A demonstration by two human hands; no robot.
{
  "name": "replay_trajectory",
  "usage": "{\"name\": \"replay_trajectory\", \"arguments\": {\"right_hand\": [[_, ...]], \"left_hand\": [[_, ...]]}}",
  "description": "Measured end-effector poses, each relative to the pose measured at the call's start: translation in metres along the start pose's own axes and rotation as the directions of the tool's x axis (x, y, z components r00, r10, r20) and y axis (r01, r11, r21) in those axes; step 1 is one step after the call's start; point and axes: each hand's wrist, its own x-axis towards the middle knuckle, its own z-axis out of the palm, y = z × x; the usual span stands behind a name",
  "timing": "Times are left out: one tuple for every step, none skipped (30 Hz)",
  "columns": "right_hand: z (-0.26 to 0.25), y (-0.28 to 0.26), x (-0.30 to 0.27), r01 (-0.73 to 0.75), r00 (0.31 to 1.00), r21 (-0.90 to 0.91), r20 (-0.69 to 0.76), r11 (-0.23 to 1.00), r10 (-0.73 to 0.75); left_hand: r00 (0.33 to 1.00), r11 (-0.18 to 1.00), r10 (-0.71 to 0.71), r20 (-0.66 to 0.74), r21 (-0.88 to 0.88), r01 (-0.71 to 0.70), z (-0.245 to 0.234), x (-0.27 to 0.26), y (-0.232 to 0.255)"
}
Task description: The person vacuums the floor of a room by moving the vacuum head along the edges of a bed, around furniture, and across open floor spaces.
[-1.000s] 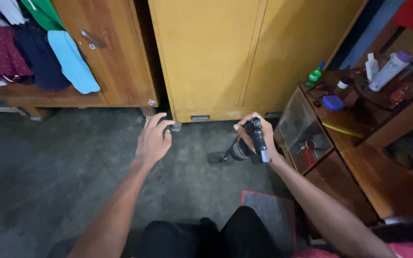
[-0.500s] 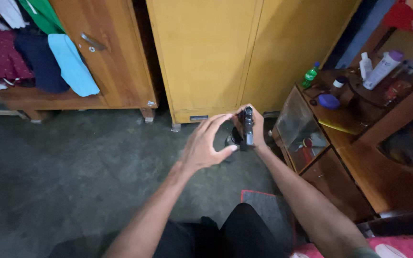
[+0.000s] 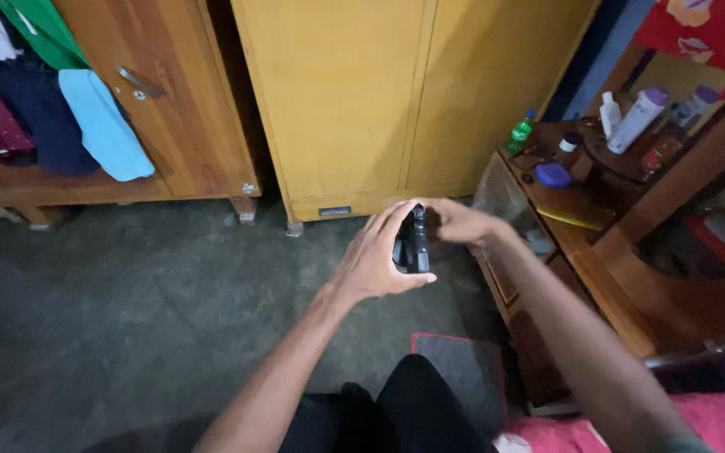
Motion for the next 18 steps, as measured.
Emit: {"name": "replay_trajectory", "arguments": {"right_hand": [[-0.005, -0.007, -0.005, -0.194, 0.978, 0.111, -0.053, 0.975, 0.200], [-0.011, -0.011, -0.011, -0.367, 0.915, 0.227, -0.083, 0.902, 0.394], [-0.014, -0.013, -0.015, -0.515, 0.815, 0.345, -0.089, 0.785, 0.573], [-0.014, -0.010, -0.016, -0.576, 0.716, 0.424, -0.153, 0.699, 0.682], [-0.011, -0.003, -0.015, -0.616, 0.596, 0.506, -0.201, 0.604, 0.777], [-0.008, 0.007, -0.016, -0.638, 0.459, 0.589, -0.227, 0.496, 0.859], [-0.008, 0.020, -0.020, -0.683, 0.457, 0.554, -0.183, 0.475, 0.870], [-0.007, 0.034, -0.022, -0.727, 0.453, 0.517, -0.133, 0.452, 0.881], [-0.007, 0.050, -0.023, -0.768, 0.446, 0.476, -0.084, 0.429, 0.891], [-0.005, 0.067, -0.022, -0.832, 0.427, 0.374, -0.037, 0.409, 0.903], [-0.003, 0.082, -0.023, -0.887, 0.408, 0.240, 0.008, 0.394, 0.913], [-0.004, 0.095, -0.021, -0.920, 0.385, 0.083, 0.022, 0.382, 0.923], [-0.003, 0.103, -0.018, -0.927, 0.363, -0.095, 0.005, 0.362, 0.932], [-0.002, 0.108, -0.012, -0.905, 0.349, -0.268, -0.017, 0.332, 0.937], [-0.001, 0.110, -0.007, -0.858, 0.343, -0.417, -0.035, 0.299, 0.939], [0.002, 0.112, -0.003, -0.833, 0.337, -0.480, -0.043, 0.276, 0.941], [0.004, 0.112, -0.001, -0.806, 0.332, -0.535, -0.054, 0.254, 0.942], [0.006, 0.110, 0.001, -0.779, 0.332, -0.581, -0.063, 0.236, 0.941]], "left_hand": [[1.000, 1.000, 0.003, 0.001, -0.014, -0.003, 0.002, -0.001, 0.003], [1.000, 1.000, 0.007, 0.002, -0.026, -0.007, 0.005, -0.002, 0.005], [1.000, 1.000, 0.003, 0.002, -0.030, -0.003, 0.007, -0.003, 0.007], [1.000, 0.999, -0.003, 0.002, -0.037, 0.004, 0.010, -0.005, 0.011], [1.000, 0.999, -0.010, 0.003, -0.044, 0.010, 0.013, -0.007, 0.015], [1.000, 0.999, -0.014, 0.026, -0.034, 0.015, 0.017, -0.010, 0.018], [0.999, 1.000, -0.018, 0.049, -0.024, 0.019, 0.022, -0.011, 0.021], [0.997, 1.000, -0.028, 0.073, -0.013, 0.029, 0.026, -0.013, 0.023], [0.997, 1.000, -0.012, 0.070, -0.016, 0.013, 0.031, -0.015, 0.026], [0.998, 1.000, 0.002, 0.069, -0.021, -0.001, 0.035, -0.018, 0.028], [0.998, 1.000, 0.016, 0.067, -0.026, -0.014, 0.040, -0.024, 0.032], [0.997, 1.000, 0.015, 0.081, -0.013, -0.014, 0.045, -0.029, 0.035], [0.995, 1.000, 0.014, 0.095, 0.001, -0.014, 0.050, -0.035, 0.039], [0.994, 1.000, 0.015, 0.106, 0.018, -0.017, 0.053, -0.041, 0.042], [0.993, 0.999, 0.017, 0.115, 0.033, -0.021, 0.056, -0.046, 0.045], [0.992, 0.999, 0.020, 0.124, 0.047, -0.026, 0.059, -0.052, 0.048], [0.991, 0.998, 0.023, 0.133, 0.062, -0.031, 0.062, -0.056, 0.050], [0.989, 0.998, 0.022, 0.148, 0.047, -0.030, 0.061, -0.057, 0.048]]}}
